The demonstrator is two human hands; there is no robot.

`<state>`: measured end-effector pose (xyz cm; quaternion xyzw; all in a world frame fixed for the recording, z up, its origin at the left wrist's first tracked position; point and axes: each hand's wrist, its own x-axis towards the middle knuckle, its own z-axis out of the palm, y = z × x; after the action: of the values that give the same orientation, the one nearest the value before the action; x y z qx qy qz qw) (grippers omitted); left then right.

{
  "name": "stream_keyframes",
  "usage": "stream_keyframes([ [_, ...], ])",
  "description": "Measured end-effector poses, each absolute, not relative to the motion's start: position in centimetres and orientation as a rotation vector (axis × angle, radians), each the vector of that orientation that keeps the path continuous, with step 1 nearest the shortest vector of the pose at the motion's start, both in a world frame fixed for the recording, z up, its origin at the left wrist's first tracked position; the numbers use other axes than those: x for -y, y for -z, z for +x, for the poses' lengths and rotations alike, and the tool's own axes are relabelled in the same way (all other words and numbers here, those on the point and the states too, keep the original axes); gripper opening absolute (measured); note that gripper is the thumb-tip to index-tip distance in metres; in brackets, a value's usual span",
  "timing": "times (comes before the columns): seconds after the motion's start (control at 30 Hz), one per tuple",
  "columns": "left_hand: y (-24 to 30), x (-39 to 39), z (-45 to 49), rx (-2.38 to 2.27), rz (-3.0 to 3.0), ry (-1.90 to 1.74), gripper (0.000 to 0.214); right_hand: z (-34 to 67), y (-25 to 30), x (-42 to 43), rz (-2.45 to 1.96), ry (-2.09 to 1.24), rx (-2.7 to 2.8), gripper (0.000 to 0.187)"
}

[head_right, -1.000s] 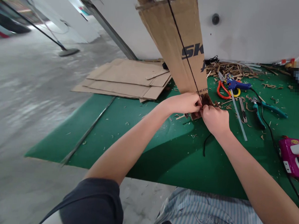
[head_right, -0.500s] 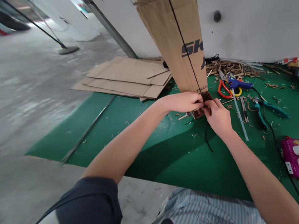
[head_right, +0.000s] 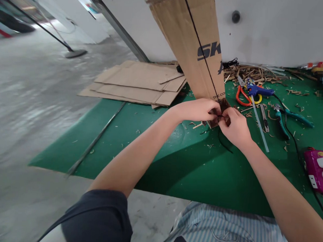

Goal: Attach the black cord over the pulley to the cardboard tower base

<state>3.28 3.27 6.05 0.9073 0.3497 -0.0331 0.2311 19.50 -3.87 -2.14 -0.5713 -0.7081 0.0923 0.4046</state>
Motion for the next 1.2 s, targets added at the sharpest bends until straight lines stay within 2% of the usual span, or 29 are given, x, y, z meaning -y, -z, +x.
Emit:
stream_keyframes([
  [0.43,-6.0,-2.9,3.3,-1.003,2.522,0.085,0.027,19.5,1.2,4.4,-1.467,-0.452,1.675,0.005],
  [0.53,-6.0,-2.8,3.4,-1.035,2.502,0.083,0.029,20.0,1.1,4.4,-1.519,-0.29,1.833,0.006],
  [0.7,-5.7,-3.0,3.4,-1.049,2.526,0.101,0.028,21.3,0.3,4.6,-1.64,0.252,2.093,0.02],
  [0.8,-5.5,-3.2,3.4,-1.034,2.545,0.08,0.025,21.9,-0.1,4.5,-1.591,0.373,2.033,0.024],
  [0.87,-5.4,-3.3,3.3,-1.016,2.555,0.073,0.025,22.0,-0.1,4.2,-1.533,0.294,1.922,0.025],
  [1.03,-5.4,-3.3,3.2,-1.006,2.569,0.063,0.025,22.1,0.2,3.7,-1.491,-0.214,1.625,0.03],
  [1.2,-6.1,-2.8,3.4,-1.028,2.532,0.104,0.021,22.3,-0.4,3.9,-1.418,-0.386,1.491,0.027],
])
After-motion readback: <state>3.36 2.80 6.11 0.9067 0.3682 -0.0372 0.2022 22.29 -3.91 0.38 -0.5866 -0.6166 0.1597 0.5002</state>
